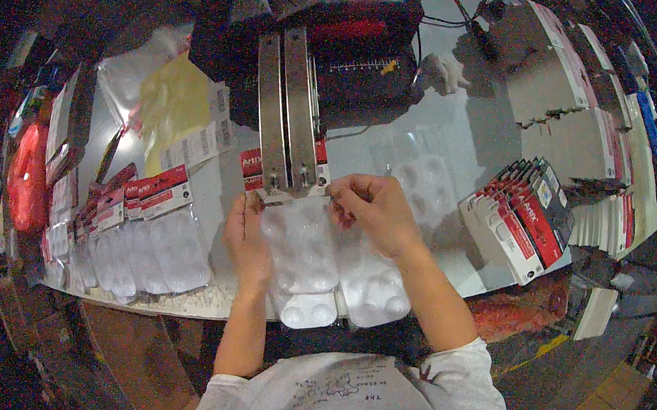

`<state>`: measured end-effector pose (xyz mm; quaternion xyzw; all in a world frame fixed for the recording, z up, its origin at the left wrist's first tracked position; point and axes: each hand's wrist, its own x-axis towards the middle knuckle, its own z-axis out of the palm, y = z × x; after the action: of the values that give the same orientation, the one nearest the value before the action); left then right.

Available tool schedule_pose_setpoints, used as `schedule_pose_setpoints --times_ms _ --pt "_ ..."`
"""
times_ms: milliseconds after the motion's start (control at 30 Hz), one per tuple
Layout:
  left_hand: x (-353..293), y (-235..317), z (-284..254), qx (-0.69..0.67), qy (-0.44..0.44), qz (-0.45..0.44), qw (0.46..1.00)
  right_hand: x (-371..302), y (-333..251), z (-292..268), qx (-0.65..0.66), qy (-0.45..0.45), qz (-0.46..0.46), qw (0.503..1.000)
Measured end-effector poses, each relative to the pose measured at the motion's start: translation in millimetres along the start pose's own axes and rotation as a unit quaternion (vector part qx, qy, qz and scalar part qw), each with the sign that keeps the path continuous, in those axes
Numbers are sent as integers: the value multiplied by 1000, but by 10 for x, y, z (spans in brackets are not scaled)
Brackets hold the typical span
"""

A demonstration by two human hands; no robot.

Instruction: The person repeatedly picks white plastic mixing palettes from a cardboard box, places them into clear plastic sleeves, and seals each sleeve with a red Artix label. The sealed units are stacked on the table and later placed into a larger cardboard box.

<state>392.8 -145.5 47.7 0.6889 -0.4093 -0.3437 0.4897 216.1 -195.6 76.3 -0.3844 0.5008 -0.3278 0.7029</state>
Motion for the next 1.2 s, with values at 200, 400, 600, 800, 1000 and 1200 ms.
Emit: schedule_pose_setpoints --times_ms 200,400,600,800,1000,1200 --pt "311 308 -958 408 135 45 902 -1009 -649 -756 -547 419 -288 665" --pt "-398 -145 -497 490 -124 106 857 -1322 -486 -1746 -498 302 -132 802" --pt "-449 -167 -433 -14 -80 -68 994 -1220 -361 -1639 -530 320 -258 742" --pt "-486 344 -618 -243 -166 -192 936 -1217 -789 -887 -435 448 -196 756" --pt "-696 571 -486 -128 -254 -141 948 -852 -708 158 -344 -32 -213 914" --pt "-700 565 -408 -171 -203 -129 955 -664 -541 148 -351 -29 -170 920"
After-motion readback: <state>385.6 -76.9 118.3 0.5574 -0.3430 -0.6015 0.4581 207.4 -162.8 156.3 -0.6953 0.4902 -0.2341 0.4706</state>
